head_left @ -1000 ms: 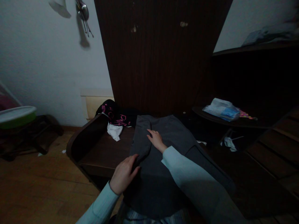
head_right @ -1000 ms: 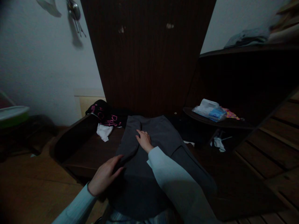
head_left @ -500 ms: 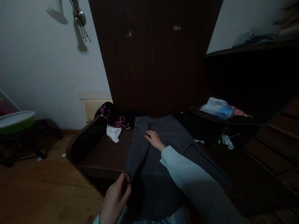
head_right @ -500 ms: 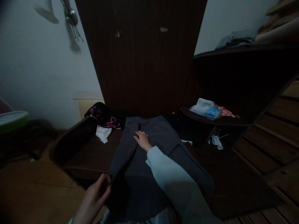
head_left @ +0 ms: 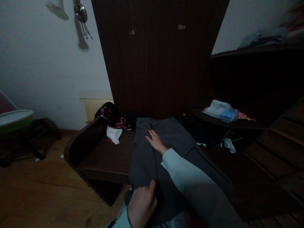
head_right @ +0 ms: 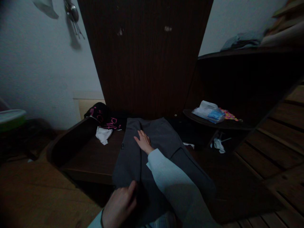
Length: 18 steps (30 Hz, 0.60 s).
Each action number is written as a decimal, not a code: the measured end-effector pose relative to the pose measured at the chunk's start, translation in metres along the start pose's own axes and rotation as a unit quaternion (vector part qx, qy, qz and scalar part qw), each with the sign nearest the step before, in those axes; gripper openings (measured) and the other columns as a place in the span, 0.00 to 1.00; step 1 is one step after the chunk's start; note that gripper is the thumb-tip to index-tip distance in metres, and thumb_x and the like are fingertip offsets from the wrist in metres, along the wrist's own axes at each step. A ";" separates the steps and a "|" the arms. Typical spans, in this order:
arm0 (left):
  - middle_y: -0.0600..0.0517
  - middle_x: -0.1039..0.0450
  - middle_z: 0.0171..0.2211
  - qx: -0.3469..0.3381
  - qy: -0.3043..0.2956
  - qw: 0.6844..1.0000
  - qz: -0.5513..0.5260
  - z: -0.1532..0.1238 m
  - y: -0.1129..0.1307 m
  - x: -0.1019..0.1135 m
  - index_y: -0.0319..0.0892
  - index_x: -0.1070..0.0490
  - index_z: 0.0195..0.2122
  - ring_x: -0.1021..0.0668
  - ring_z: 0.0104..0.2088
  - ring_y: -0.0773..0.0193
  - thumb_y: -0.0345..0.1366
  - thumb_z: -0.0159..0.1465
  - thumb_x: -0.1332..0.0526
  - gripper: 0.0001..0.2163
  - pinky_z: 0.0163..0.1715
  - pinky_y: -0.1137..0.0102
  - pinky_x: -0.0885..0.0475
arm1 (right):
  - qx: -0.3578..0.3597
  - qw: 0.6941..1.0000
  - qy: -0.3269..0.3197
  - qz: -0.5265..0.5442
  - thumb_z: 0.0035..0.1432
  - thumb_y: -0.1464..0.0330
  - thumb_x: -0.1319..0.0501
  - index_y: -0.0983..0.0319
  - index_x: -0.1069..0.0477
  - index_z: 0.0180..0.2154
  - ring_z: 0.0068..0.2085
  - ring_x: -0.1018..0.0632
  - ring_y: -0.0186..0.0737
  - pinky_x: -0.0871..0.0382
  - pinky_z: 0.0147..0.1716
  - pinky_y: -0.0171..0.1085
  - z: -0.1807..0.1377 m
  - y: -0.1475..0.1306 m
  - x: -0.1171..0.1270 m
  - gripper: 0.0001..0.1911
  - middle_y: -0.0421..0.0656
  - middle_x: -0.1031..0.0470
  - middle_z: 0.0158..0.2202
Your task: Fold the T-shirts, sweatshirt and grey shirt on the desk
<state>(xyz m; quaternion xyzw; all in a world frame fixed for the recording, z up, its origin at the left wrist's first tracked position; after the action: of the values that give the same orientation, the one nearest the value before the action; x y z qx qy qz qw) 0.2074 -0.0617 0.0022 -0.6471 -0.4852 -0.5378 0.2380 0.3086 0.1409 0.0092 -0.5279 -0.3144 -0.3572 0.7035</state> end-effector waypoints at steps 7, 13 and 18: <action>0.46 0.26 0.36 -0.045 0.005 0.999 0.002 0.003 -0.005 0.001 0.42 0.38 0.47 0.24 0.37 0.57 0.34 0.60 0.50 0.14 0.34 0.67 0.31 | -0.017 1.000 0.012 -0.001 0.58 0.60 0.50 0.65 0.39 0.54 0.56 0.38 0.45 0.45 0.52 0.41 0.002 0.004 -0.003 0.24 0.52 0.40 0.56; 0.47 0.25 0.33 -0.126 0.007 0.990 0.060 0.020 -0.012 0.039 0.44 0.32 0.37 0.24 0.34 0.56 0.47 0.60 0.49 0.14 0.31 0.67 0.31 | -0.018 1.000 0.015 0.020 0.57 0.61 0.48 0.62 0.39 0.53 0.54 0.35 0.45 0.42 0.50 0.41 0.005 0.007 -0.004 0.23 0.50 0.37 0.54; 0.50 0.26 0.31 -0.145 0.076 0.986 0.029 0.079 -0.026 0.088 0.44 0.31 0.35 0.24 0.33 0.60 0.46 0.60 0.50 0.14 0.31 0.72 0.33 | -0.024 0.994 0.018 0.104 0.57 0.63 0.48 0.65 0.34 0.49 0.54 0.35 0.41 0.43 0.52 0.38 0.011 0.012 -0.003 0.20 0.50 0.35 0.53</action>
<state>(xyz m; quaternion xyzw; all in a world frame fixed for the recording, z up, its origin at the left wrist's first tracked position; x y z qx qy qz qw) 0.2171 0.0477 0.0537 -0.6456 -0.3639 -0.6429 0.1935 0.3160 0.1544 0.0035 -0.5677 -0.2364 -0.2991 0.7296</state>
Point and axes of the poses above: each hand's wrist, its own z-axis towards the middle knuckle, its own x-axis out of the back of the hand, y = z × x, the point moved 6 cm from there along z, towards the middle knuckle
